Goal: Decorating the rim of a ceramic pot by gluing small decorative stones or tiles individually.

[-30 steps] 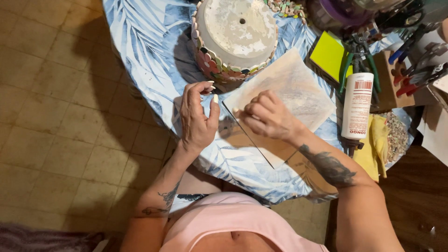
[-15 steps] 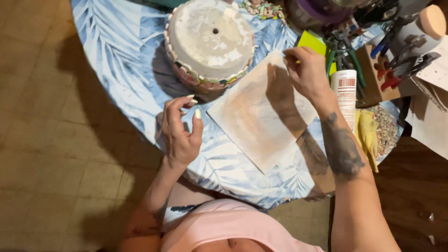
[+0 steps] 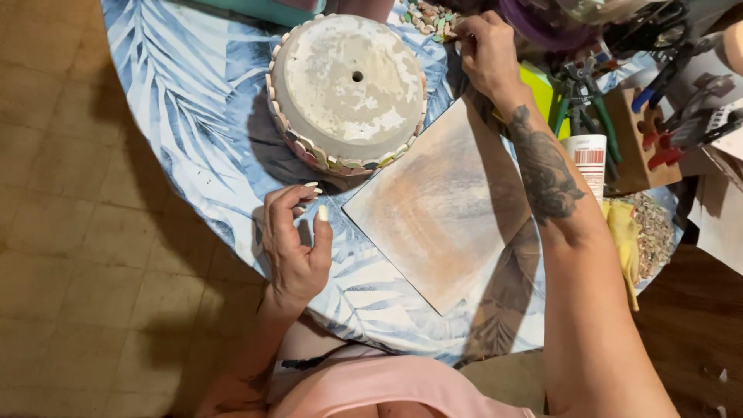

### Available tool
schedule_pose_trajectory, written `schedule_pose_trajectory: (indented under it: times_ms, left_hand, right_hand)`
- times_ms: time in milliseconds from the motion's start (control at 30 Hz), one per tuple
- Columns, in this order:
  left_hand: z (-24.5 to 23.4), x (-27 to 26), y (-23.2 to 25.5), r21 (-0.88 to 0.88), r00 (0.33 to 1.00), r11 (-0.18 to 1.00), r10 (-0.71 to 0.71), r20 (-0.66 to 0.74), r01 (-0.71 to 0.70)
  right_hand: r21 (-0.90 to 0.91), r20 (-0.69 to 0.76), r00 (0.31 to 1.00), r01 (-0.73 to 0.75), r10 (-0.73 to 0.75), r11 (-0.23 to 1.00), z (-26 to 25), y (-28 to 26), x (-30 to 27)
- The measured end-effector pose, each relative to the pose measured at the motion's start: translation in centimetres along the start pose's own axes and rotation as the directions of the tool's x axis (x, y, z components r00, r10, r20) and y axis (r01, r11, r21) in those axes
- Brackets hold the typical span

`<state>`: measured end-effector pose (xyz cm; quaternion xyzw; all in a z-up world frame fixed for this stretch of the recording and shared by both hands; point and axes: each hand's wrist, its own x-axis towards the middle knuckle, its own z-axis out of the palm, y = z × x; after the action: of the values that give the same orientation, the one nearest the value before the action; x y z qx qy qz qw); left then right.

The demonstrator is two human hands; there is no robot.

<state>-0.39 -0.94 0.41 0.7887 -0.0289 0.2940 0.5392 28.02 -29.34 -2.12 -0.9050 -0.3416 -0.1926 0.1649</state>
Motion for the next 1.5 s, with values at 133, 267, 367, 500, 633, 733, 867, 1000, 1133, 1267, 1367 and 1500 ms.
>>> schedule_pose_trajectory:
  times_ms: [133,267,367,500,633,733,867,1000,1133,1267,1367,1500]
  left_hand:
    - [0.0,0.1,-0.1,-0.017,1.000,1.000,-0.008,0.024,0.008]
    - [0.0,0.1,-0.1,-0.024,1.000,1.000,-0.007,0.029,0.008]
    - [0.1,0.1,-0.1,-0.025,1.000,1.000,-0.004,0.019,0.004]
    - [0.3,-0.2,-0.6,-0.046,1.000,0.999,-0.002,0.014,0.002]
    - [0.2,-0.4,-0.2,-0.016,0.998,0.997,0.070,-0.002,-0.070]
    - [0.9,-1.2,0.0,0.032,0.932,0.935,0.354,-0.083,-0.353]
    - [2.0,-2.1,2.1,-0.057,0.904,0.902,0.426,-0.028,-0.427]
    - [2.3,-1.6,4.3,-0.153,0.936,0.942,0.321,0.144,-0.299]
    - [3.3,-2.3,4.7,-0.155,0.929,0.942,0.324,0.180,-0.299]
    - [3.5,-2.9,5.0,-0.159,0.936,0.950,0.298,0.190,-0.270]
    - [3.7,-3.1,4.8,-0.146,0.939,0.953,0.291,0.181,-0.267]
    - [4.0,-3.7,4.4,-0.143,0.939,0.954,0.288,0.186,-0.265]
  right_hand:
    - [-0.066,0.060,0.993,-0.098,0.102,0.993,-0.1,-1.4,0.3]
    - [-0.167,0.023,0.995,-0.095,0.100,0.981,0.7,-1.1,0.1]
    - [-0.183,0.029,0.994,-0.102,0.109,0.978,0.6,-1.7,0.3]
    - [-0.110,-0.049,0.999,-0.022,0.017,0.994,0.0,-2.0,-0.3]
    - [-0.061,-0.073,0.997,0.021,-0.026,0.998,-3.6,-7.0,-2.1]
    - [0.140,-0.123,0.986,-0.096,0.113,0.986,-7.1,-13.5,-4.6]
    - [0.622,0.133,0.898,-0.406,0.420,0.670,-8.6,-20.1,-9.5]
    - [0.824,0.365,0.761,-0.532,0.536,0.195,-7.9,-23.5,-13.6]
    - [0.841,0.315,0.743,-0.507,0.590,0.189,-8.2,-25.0,-14.3]
    - [0.829,0.279,0.746,-0.505,0.604,0.240,-7.9,-25.1,-14.9]
    - [0.822,0.261,0.752,-0.502,0.606,0.268,-7.6,-24.6,-15.4]
    - [0.817,0.261,0.776,-0.494,0.574,0.296,-7.8,-24.5,-15.8]
